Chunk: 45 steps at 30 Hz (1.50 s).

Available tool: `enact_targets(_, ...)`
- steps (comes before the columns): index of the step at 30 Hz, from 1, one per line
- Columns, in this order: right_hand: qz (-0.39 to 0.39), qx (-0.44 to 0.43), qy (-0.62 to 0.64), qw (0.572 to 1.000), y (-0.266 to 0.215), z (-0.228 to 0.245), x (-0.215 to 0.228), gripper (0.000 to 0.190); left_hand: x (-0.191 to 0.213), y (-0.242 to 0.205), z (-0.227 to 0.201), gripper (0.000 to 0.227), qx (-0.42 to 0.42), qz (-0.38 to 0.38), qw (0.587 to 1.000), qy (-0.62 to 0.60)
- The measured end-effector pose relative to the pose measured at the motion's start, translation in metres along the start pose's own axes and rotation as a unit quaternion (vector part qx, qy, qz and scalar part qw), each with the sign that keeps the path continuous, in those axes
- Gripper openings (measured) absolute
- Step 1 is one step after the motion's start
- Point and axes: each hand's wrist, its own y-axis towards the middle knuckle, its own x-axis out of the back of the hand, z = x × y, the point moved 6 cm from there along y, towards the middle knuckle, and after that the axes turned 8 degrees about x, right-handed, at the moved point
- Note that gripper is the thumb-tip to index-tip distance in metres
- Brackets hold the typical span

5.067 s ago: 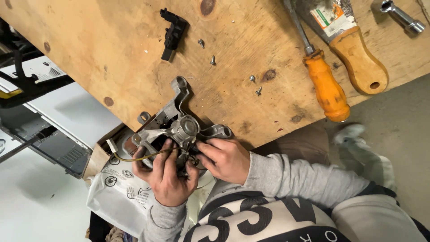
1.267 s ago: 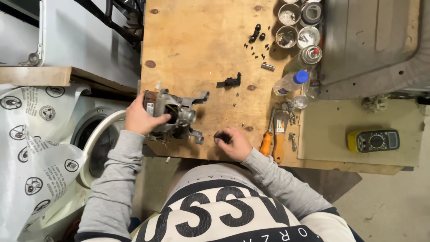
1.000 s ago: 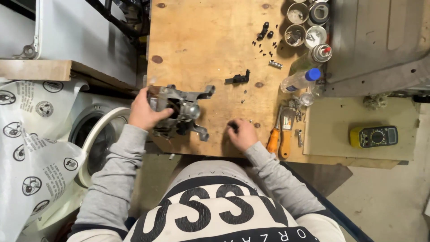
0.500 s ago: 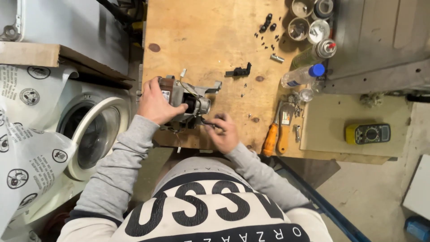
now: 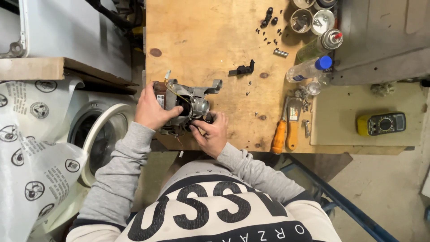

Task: The person assembles a small electric motor on a wooden workbench. They attach a black plastic component to the motor housing, secure it with screws using a screwdriver, and then attach a metal bracket to the assembly.

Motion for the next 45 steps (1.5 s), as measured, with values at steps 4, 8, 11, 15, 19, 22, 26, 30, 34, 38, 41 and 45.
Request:
enact_targets(4,-0.018,0.016,-0.040,0.999,0.002,0.012,-0.002,0.018,0.004,0.002,0.006,0.106,-0.016,0.002,1.000,-0.005)
enact_targets(8,-0.032,0.039,-0.077,0.996,0.003,0.022,-0.006,0.022,0.010,0.003,0.007,0.101,-0.032,0.015,0.999,-0.030)
enact_targets(11,-0.043,0.055,-0.103,0.992,0.007,0.032,-0.008,0.025,0.011,0.005,0.016,0.098,-0.044,0.018,0.998,-0.045)
enact_targets(15,-0.054,0.077,-0.140,0.986,0.010,0.045,-0.012,0.029,0.012,0.007,0.028,0.096,-0.063,0.018,0.996,-0.065)
enact_targets(19,-0.048,0.104,-0.166,0.979,0.014,0.058,-0.016,0.029,0.018,0.010,0.031,0.092,-0.055,0.031,0.995,-0.082)
enact_targets(22,-0.040,0.120,-0.197,0.972,0.016,0.064,-0.021,0.030,0.019,0.012,0.035,0.090,-0.046,0.045,0.994,-0.085)
enact_targets(26,-0.031,0.120,-0.210,0.970,0.019,0.069,-0.026,0.028,0.015,0.014,0.046,0.096,-0.041,0.057,0.994,-0.088)
enact_targets(30,-0.021,0.128,-0.231,0.964,0.023,0.075,-0.029,0.027,0.017,0.015,0.051,0.101,-0.050,0.059,0.992,-0.104)
enact_targets(34,-0.021,0.144,-0.241,0.959,0.030,0.086,-0.031,0.027,0.018,0.016,0.056,0.097,-0.054,0.058,0.988,-0.129)
enact_targets(38,0.008,0.156,-0.288,0.945,0.040,0.106,-0.035,0.025,0.017,0.017,0.066,0.094,-0.065,0.063,0.984,-0.153)
enact_targets(41,0.047,0.138,-0.314,0.938,0.048,0.114,-0.037,0.022,0.010,0.021,0.073,0.096,-0.081,0.056,0.984,-0.150)
enact_targets(45,0.065,0.141,-0.284,0.946,0.050,0.113,-0.039,0.022,0.020,0.016,0.063,0.096,-0.093,0.049,0.985,-0.139)
